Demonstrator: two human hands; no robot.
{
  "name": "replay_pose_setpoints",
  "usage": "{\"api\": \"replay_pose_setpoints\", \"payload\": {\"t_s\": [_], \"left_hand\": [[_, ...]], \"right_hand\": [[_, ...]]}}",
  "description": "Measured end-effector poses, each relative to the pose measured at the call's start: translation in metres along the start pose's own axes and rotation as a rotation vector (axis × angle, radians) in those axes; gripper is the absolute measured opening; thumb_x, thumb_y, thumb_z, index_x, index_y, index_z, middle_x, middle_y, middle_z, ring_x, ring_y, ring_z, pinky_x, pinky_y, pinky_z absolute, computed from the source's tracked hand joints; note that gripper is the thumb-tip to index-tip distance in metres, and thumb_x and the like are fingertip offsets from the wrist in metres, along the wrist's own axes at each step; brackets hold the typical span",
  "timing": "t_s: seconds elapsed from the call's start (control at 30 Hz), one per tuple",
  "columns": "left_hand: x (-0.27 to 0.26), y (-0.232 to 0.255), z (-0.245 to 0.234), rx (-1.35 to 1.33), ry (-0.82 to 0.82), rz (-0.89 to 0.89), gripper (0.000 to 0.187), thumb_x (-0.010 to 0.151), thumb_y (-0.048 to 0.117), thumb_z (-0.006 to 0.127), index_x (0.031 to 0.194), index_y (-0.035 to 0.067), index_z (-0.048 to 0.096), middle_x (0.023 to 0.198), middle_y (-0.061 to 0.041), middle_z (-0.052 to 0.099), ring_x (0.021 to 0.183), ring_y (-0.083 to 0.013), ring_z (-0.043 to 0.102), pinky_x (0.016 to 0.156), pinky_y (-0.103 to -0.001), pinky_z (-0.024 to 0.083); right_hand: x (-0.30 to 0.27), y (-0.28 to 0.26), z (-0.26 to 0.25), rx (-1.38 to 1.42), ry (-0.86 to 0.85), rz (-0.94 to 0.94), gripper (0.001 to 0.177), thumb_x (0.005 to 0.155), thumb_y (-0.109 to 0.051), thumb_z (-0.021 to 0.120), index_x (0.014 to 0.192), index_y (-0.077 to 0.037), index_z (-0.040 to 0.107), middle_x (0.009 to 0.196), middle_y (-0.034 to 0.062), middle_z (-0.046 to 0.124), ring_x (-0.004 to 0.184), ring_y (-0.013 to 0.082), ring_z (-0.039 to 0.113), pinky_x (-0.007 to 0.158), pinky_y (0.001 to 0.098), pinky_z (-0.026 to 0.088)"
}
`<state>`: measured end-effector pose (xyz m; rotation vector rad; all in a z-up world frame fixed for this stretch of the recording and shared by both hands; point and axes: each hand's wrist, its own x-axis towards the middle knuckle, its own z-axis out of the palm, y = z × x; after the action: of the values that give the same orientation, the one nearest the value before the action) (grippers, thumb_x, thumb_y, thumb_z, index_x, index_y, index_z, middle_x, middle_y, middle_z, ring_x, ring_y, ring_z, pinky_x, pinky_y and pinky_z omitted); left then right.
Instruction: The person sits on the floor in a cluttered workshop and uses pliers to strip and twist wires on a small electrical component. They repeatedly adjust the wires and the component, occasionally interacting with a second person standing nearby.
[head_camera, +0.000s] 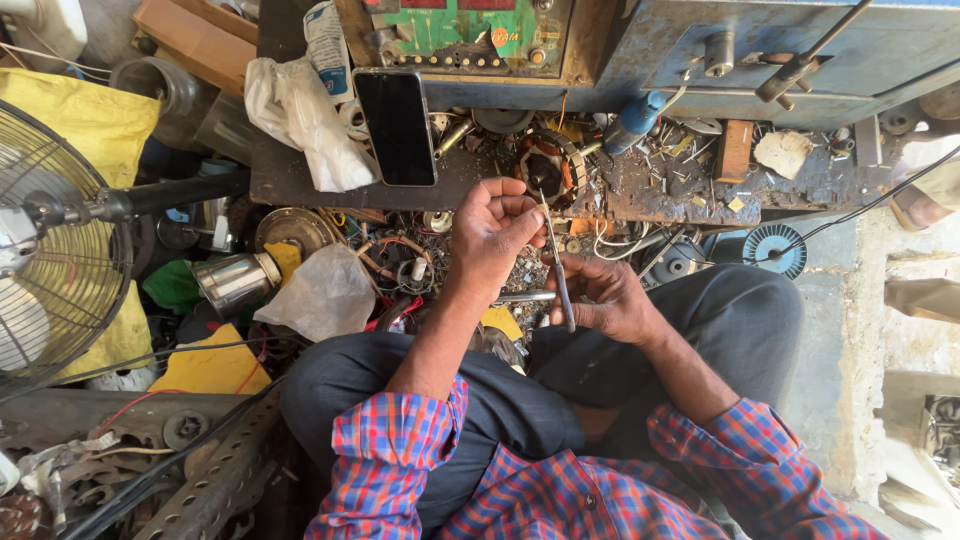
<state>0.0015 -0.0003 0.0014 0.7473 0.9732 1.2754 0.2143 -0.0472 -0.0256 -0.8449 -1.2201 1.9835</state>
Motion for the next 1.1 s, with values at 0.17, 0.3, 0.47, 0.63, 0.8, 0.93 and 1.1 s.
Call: {"api": "replay_pose_setpoints", "payload": {"t_s": [0.17, 0.3, 0.47, 0.63, 0.8, 0.93, 1.1], "left_hand": [[0.0, -0.005, 0.001, 0.007, 0.003, 0.002, 0.039, 0.088, -0.005, 0.071, 0.122, -0.006, 0.051, 0.097, -0.016, 0.068, 0.08, -0.0179, 0.071, 0.067, -0.03, 0.064], [0.001, -0.008, 0.001, -0.024, -0.001, 0.002, 0.039, 0.089, -0.005, 0.071, 0.122, -0.006, 0.05, 0.096, -0.016, 0.068, 0.079, -0.0176, 0.07, 0.067, -0.03, 0.063], [0.002, -0.009, 0.0, -0.049, -0.006, 0.003, 0.04, 0.088, -0.004, 0.071, 0.122, -0.006, 0.049, 0.095, -0.015, 0.068, 0.078, -0.0169, 0.07, 0.065, -0.03, 0.062], [0.003, -0.011, -0.001, -0.023, -0.005, -0.011, 0.04, 0.088, -0.004, 0.072, 0.121, -0.005, 0.049, 0.094, -0.015, 0.068, 0.076, -0.0172, 0.07, 0.064, -0.03, 0.063], [0.002, -0.015, 0.0, -0.016, -0.027, -0.016, 0.039, 0.088, -0.005, 0.071, 0.121, -0.005, 0.05, 0.095, -0.014, 0.067, 0.078, -0.0167, 0.07, 0.064, -0.029, 0.063], [0.002, -0.016, 0.001, -0.022, -0.04, -0.003, 0.038, 0.088, -0.005, 0.07, 0.12, -0.005, 0.05, 0.095, -0.015, 0.068, 0.078, -0.0168, 0.07, 0.065, -0.029, 0.063], [0.0, -0.011, 0.001, 0.006, -0.037, -0.014, 0.037, 0.089, -0.006, 0.069, 0.121, -0.005, 0.051, 0.096, -0.015, 0.069, 0.079, -0.0167, 0.071, 0.065, -0.029, 0.063]], "right_hand": [[-0.001, 0.003, -0.004, 0.005, -0.001, 0.008, 0.072, 0.081, -0.005, 0.084, 0.146, 0.004, 0.054, 0.112, 0.0061, 0.067, 0.092, 0.0161, 0.073, 0.078, 0.0293, 0.062], [-0.001, 0.005, -0.008, -0.029, 0.001, 0.01, 0.07, 0.082, -0.008, 0.083, 0.145, 0.003, 0.056, 0.109, 0.0058, 0.07, 0.089, 0.0175, 0.075, 0.077, 0.0291, 0.062], [-0.002, 0.008, -0.009, -0.027, 0.014, 0.018, 0.069, 0.084, -0.006, 0.082, 0.147, 0.001, 0.054, 0.112, 0.0068, 0.072, 0.092, 0.0157, 0.074, 0.081, 0.0291, 0.061], [-0.001, -0.002, -0.002, -0.077, 0.004, 0.012, 0.076, 0.077, 0.0, 0.086, 0.146, 0.002, 0.055, 0.114, 0.0057, 0.069, 0.091, 0.0139, 0.071, 0.08, 0.0291, 0.06], [-0.002, -0.006, -0.002, -0.099, 0.024, 0.003, 0.076, 0.076, -0.001, 0.087, 0.146, 0.002, 0.055, 0.111, 0.0056, 0.068, 0.09, 0.0141, 0.072, 0.08, 0.0288, 0.06], [-0.002, 0.002, -0.009, -0.098, 0.022, -0.004, 0.071, 0.079, 0.0, 0.088, 0.143, 0.005, 0.058, 0.109, 0.0067, 0.069, 0.091, 0.0122, 0.07, 0.08, 0.0283, 0.06], [-0.001, 0.004, -0.01, -0.103, 0.037, -0.003, 0.074, 0.08, -0.001, 0.086, 0.147, 0.004, 0.056, 0.109, 0.006, 0.071, 0.093, 0.0104, 0.07, 0.084, 0.0276, 0.061]]}}
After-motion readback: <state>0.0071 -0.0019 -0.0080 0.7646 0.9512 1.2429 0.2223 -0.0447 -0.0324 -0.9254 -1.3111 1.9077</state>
